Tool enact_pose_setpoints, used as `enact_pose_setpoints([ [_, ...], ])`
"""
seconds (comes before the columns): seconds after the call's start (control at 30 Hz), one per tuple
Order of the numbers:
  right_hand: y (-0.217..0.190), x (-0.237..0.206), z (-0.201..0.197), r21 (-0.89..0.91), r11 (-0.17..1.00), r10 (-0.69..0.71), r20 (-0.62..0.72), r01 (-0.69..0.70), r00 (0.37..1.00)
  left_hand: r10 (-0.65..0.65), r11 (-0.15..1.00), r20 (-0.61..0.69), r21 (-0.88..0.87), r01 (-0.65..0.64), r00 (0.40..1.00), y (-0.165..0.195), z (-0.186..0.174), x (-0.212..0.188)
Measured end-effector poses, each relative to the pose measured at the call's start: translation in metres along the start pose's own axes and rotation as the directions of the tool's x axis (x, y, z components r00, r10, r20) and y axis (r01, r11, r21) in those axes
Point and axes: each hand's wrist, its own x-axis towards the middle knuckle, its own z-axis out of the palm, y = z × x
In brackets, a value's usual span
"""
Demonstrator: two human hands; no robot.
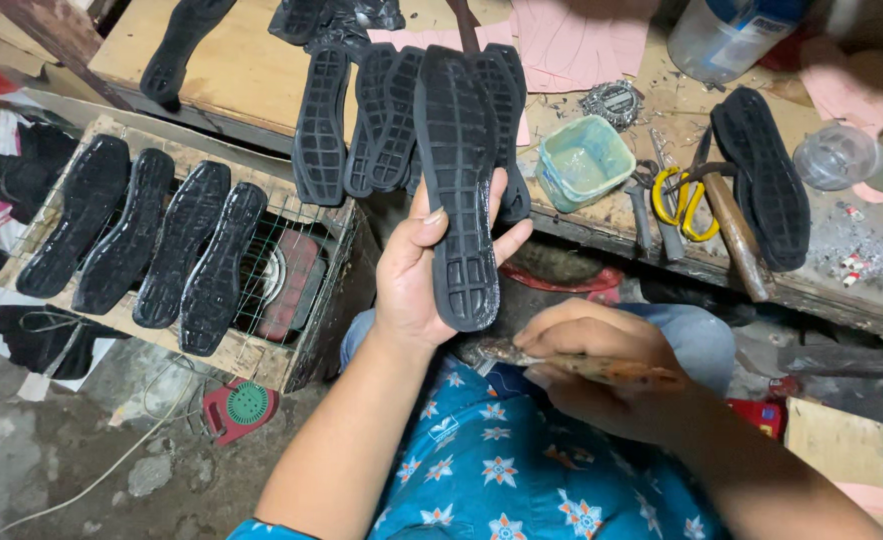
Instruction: The person applies a liquid adhesive to the bottom of black shoe soles using a brush. They repeatedly dip the brush into a container and spread the glue across the textured surface of each sole, then place the treated soles on a nearby table.
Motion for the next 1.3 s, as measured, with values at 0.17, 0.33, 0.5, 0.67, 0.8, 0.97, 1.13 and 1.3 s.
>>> enact_pose_setpoints([
  [0.17, -0.003, -0.004, 0.003, -0.077, 0.995, -0.060, -0.053, 0.056, 0.997, 0.005, 1.000, 0.027, -0.004, -0.005, 1.000, -0.002, -0.001, 0.000],
  [0.33, -0.007, -0.002, 0.004, 0.035, 0.999, -0.021, -0.007, 0.022, 1.000, -0.003, 1.000, 0.023, -0.001, 0.003, 1.000, -0.005, -0.001, 0.001],
  [0.5, -0.008, 0.000, 0.007, -0.020, 0.998, -0.052, -0.055, 0.051, 0.997, -0.013, 1.000, 0.017, 0.014, 0.013, 1.000, -0.008, 0.000, 0.000],
  [0.67, -0.007, -0.001, 0.010, -0.013, 1.000, -0.006, -0.112, 0.004, 0.994, -0.027, 1.000, 0.016, 0.016, 0.026, 1.000, -0.013, 0.001, -0.002],
  [0.8, -0.008, 0.000, 0.011, -0.036, 0.999, -0.043, -0.069, 0.040, 0.997, -0.019, 0.999, 0.006, 0.031, 0.018, 1.000, -0.015, 0.002, -0.002],
  [0.97, -0.009, 0.002, 0.012, -0.010, 0.997, -0.076, -0.085, 0.076, 0.993, -0.032, 0.999, 0.010, 0.027, 0.032, 0.999, -0.017, 0.003, -0.004],
  [1.13, -0.008, 0.001, 0.006, 0.053, 0.998, -0.033, -0.089, 0.038, 0.995, -0.059, 0.998, 0.031, -0.030, 0.060, 0.998, -0.017, 0.003, -0.009],
  [1.3, -0.002, 0.006, 0.001, -0.060, 0.990, -0.137, -0.172, 0.129, 0.976, -0.082, 0.994, 0.116, -0.069, 0.090, 0.990, -0.020, 0.005, -0.014],
])
